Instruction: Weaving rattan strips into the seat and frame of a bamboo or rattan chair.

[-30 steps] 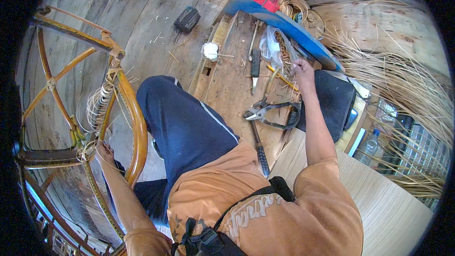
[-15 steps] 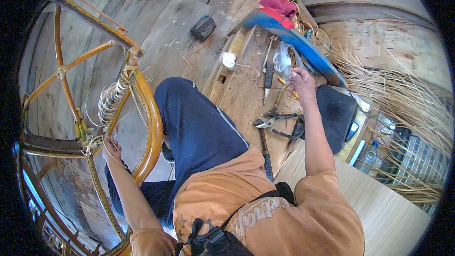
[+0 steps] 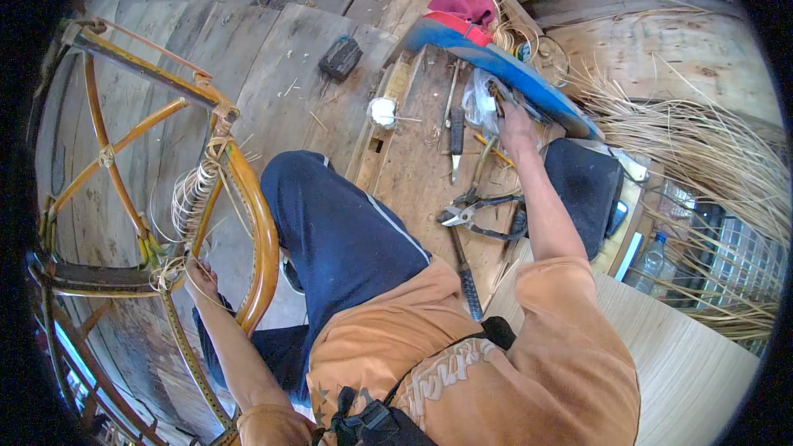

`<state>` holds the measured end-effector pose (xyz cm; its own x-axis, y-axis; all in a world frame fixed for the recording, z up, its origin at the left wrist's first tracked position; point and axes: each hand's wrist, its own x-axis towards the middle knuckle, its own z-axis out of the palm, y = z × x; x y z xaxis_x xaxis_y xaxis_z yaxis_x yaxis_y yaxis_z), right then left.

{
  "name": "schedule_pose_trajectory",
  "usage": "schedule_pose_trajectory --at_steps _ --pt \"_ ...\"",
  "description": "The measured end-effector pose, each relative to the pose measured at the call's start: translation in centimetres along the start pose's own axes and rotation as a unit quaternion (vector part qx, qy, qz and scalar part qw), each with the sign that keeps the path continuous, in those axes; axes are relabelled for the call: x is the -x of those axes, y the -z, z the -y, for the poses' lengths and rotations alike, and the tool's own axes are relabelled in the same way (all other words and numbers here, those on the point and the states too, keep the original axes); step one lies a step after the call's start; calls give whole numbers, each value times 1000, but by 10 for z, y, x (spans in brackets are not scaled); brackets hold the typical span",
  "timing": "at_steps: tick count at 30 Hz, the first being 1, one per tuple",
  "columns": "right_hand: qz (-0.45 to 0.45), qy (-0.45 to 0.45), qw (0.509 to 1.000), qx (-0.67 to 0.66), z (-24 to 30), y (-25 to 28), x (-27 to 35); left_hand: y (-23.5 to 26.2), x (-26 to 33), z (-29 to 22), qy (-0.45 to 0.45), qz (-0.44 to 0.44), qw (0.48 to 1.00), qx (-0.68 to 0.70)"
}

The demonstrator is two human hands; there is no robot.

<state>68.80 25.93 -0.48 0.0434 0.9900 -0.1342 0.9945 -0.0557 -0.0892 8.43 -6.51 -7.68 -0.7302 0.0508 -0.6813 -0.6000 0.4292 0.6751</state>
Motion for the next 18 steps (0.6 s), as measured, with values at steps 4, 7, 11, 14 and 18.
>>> schedule_pose_trajectory --at_steps 4,7,11,14,18 --pt "43 30 999 0 -16 12 17 2 -2 -3 -3 -37 999 -14" --pt "38 -35 992 -119 -37 16 24 4 -4 -1 -7 -22 1000 -6" --pt "34 -96 975 -199 -38 22 36 8 -9 2 -13 4 1000 -1" --pt "41 -133 959 -245 -37 22 39 7 -11 3 -2 -15 1000 -10" --pt "-64 -14 994 -90 -57 6 44 10 -16 5 -2 7 1000 1"
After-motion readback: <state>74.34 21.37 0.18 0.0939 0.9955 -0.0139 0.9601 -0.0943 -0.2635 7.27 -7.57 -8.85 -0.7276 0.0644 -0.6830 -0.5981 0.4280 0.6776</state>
